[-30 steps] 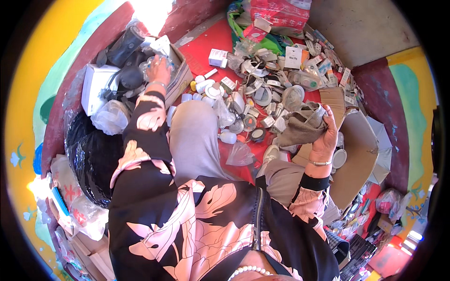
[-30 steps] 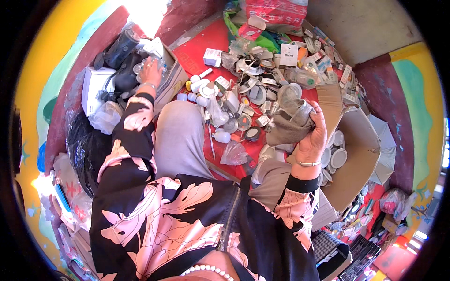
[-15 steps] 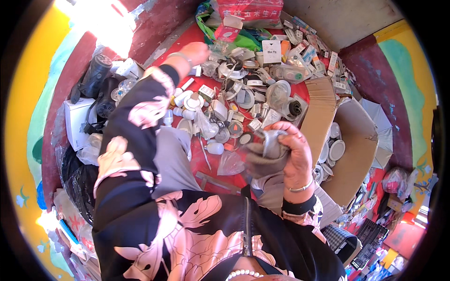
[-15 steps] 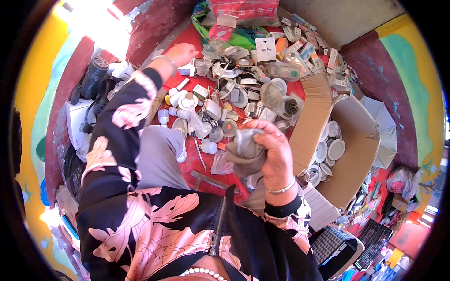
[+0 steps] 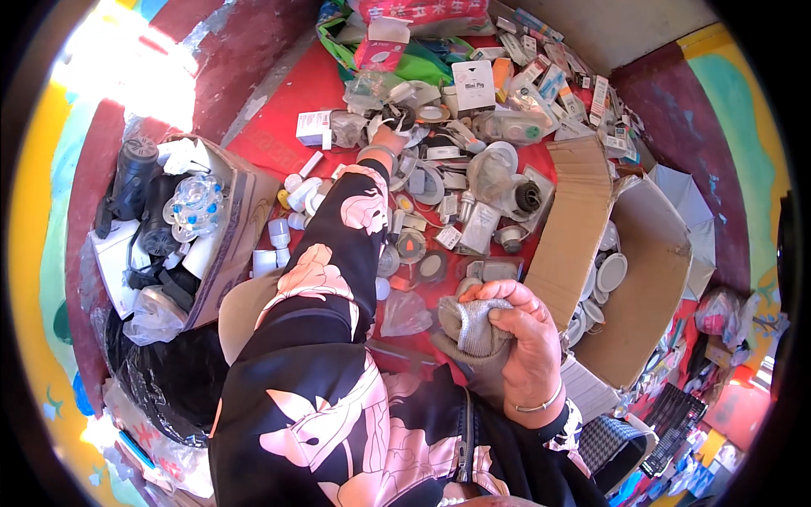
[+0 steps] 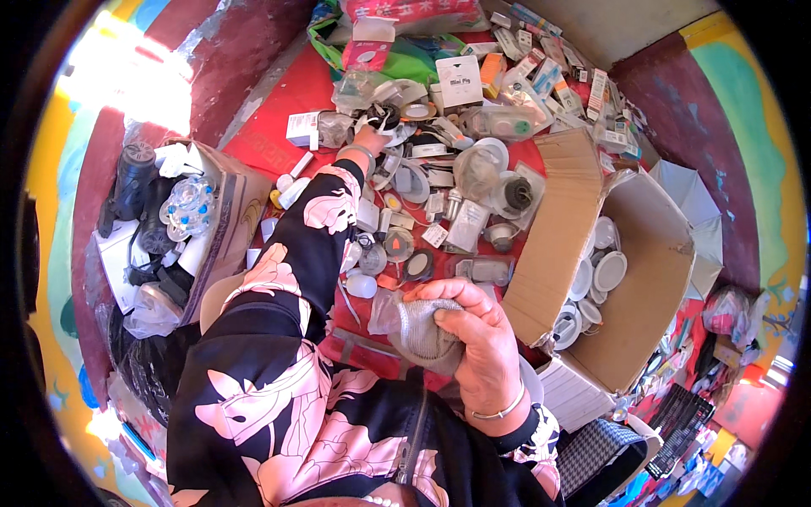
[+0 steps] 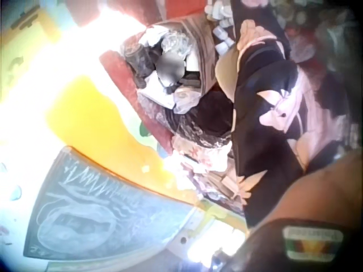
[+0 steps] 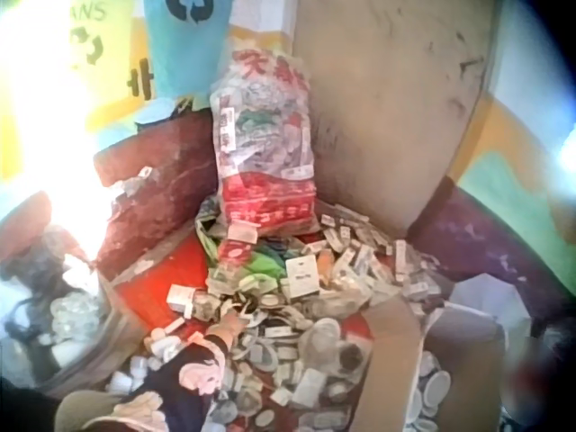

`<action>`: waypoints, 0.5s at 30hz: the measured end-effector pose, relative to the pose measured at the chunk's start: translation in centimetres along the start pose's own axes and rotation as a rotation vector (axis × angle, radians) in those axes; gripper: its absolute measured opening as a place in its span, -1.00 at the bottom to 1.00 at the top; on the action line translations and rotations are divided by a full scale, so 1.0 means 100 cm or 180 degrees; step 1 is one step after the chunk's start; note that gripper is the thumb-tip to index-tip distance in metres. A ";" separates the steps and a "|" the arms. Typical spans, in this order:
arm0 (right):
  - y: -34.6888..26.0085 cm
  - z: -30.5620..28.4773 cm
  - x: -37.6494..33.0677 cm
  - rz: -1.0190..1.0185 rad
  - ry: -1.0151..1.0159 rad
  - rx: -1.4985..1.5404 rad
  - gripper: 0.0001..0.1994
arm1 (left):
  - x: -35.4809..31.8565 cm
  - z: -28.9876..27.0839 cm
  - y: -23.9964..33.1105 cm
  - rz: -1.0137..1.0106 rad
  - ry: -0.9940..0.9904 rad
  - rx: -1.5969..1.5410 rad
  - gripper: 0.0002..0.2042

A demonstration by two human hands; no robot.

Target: The person wipes a white circular light fixture with a cloth while holding it. They then put the fixture aside and pick up a glass bowl with a floral pattern from a pile of boxes and discarded items.

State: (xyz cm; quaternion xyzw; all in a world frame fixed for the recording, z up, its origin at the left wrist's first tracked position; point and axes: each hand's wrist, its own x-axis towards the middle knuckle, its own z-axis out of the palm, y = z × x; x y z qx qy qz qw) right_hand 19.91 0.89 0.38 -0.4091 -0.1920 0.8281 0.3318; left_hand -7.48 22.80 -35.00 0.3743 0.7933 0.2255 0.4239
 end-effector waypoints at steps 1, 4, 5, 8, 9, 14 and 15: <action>0.000 0.000 -0.001 0.0008 0.0048 0.0058 -0.73 | -0.007 -0.003 0.005 0.0228 0.0067 0.0077 -0.51; 0.000 0.000 -0.003 0.0157 -0.0024 0.0052 -0.73 | 0.010 -0.009 -0.028 0.0419 0.0334 0.0925 -0.62; 0.000 -0.001 -0.002 0.0177 -0.0072 0.0026 -0.73 | 0.017 -0.013 -0.039 0.0586 0.0410 0.1121 -0.62; 0.003 0.002 -0.001 -0.0073 -0.0080 0.0016 -0.72 | -0.043 -0.027 0.012 0.0579 0.0252 0.0709 -0.62; 0.007 -0.002 -0.003 -0.0034 -0.0095 0.0124 -0.72 | -0.052 -0.033 0.012 0.0649 0.0172 0.0710 -0.63; 0.011 -0.017 0.004 -0.0073 -0.0302 -0.0089 -0.72 | -0.079 -0.062 -0.008 0.1065 0.0359 0.0053 -0.60; 0.011 -0.018 0.006 -0.0082 -0.0332 -0.0104 -0.71 | -0.084 -0.060 -0.008 0.0797 0.0245 -0.0840 -0.57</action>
